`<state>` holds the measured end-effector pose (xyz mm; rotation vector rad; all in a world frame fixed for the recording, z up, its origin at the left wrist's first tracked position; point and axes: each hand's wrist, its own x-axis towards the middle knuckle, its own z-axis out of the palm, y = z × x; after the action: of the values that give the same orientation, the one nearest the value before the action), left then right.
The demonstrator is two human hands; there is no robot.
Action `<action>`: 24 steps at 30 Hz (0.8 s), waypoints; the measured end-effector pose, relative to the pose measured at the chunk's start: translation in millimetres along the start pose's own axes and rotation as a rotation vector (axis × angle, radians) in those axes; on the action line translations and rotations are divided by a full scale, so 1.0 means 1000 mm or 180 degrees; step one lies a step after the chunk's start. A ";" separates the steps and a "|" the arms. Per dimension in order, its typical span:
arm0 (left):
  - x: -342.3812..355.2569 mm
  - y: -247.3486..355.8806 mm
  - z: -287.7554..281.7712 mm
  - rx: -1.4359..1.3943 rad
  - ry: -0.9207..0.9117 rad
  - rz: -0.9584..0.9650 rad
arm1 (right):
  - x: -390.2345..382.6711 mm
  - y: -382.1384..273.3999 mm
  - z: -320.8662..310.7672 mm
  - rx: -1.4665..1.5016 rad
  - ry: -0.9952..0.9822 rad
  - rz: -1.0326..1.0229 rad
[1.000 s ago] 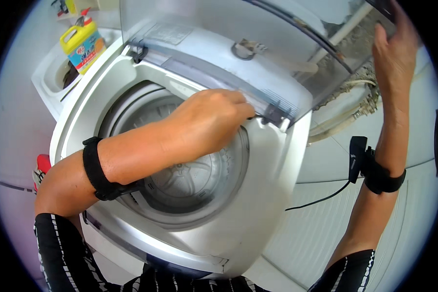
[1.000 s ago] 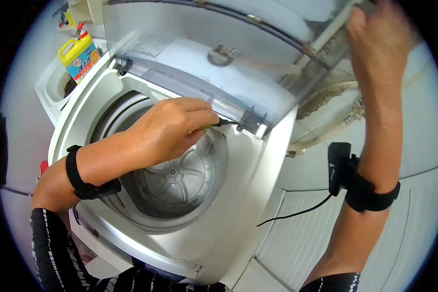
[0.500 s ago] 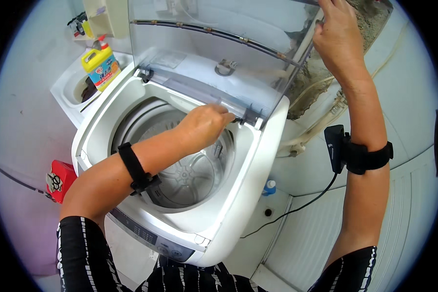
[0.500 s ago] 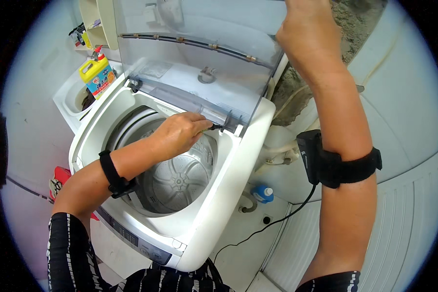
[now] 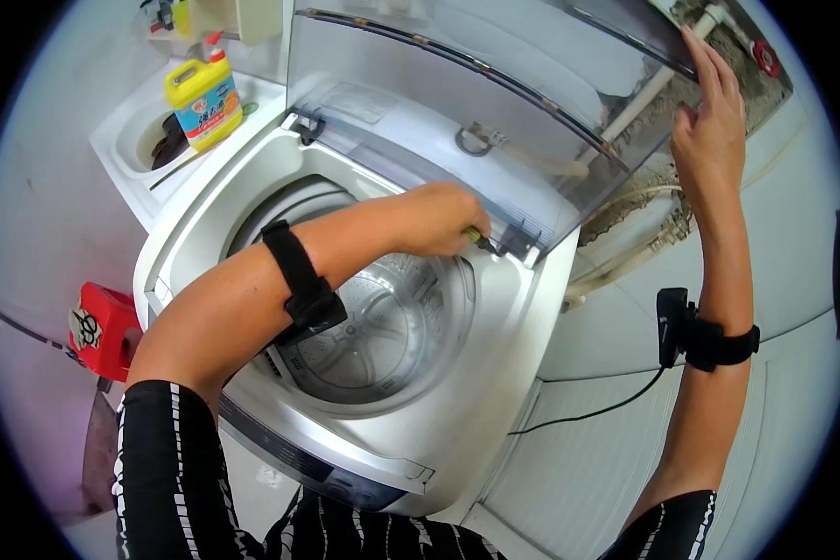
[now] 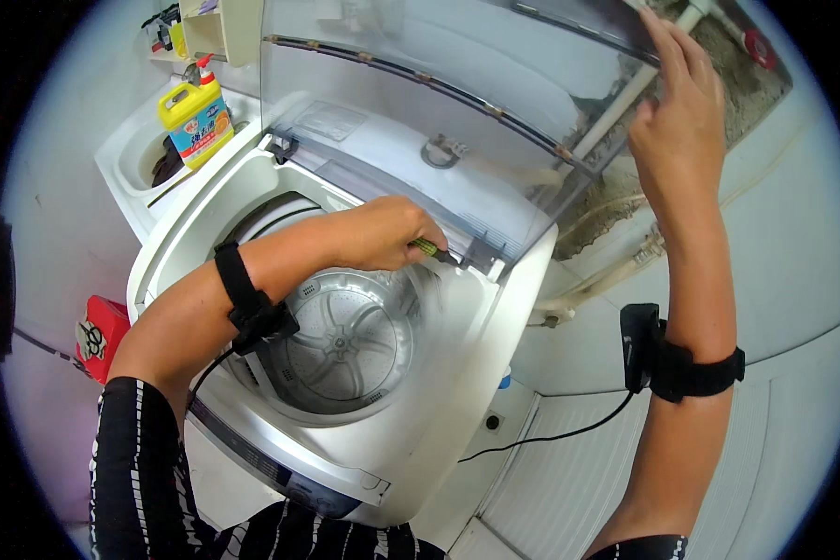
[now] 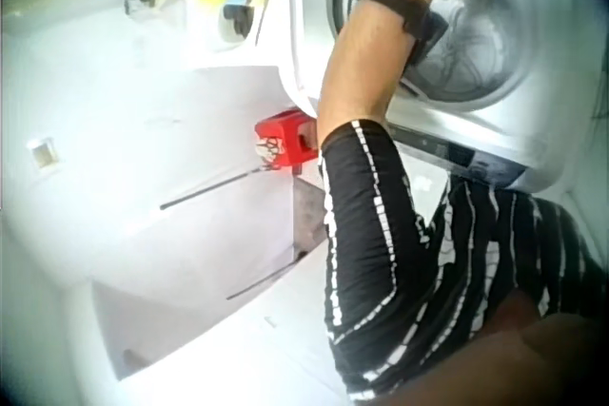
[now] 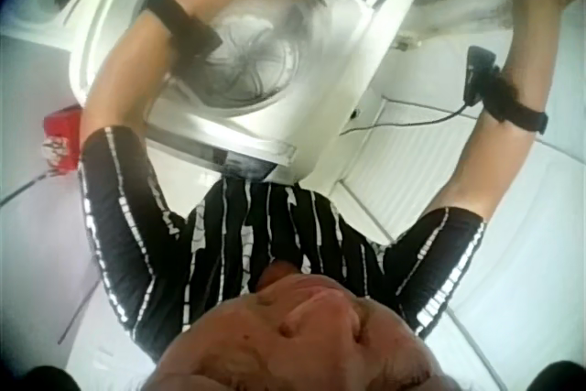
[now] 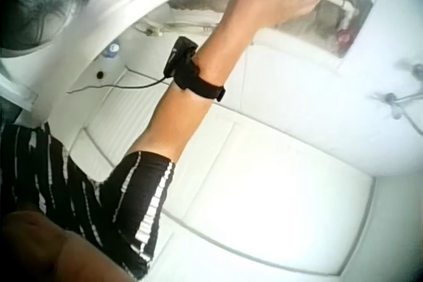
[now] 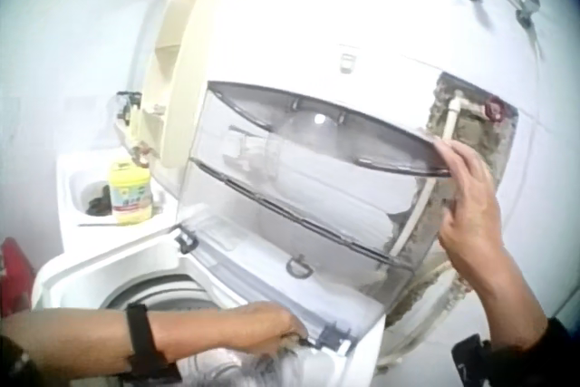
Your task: Using a screwdriver to unscrew and remove components from a washing machine lid.
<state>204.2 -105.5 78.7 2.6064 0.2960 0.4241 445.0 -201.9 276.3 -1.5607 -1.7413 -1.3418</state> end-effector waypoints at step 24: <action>0.016 0.034 -0.003 0.0318 -0.0294 -0.0777 | -0.010 -0.012 -0.011 0.0634 0.0811 -0.0202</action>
<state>222.8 -128.8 101.6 2.6328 0.6093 0.2081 433.6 -215.3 268.3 -1.1814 -1.7174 -1.2894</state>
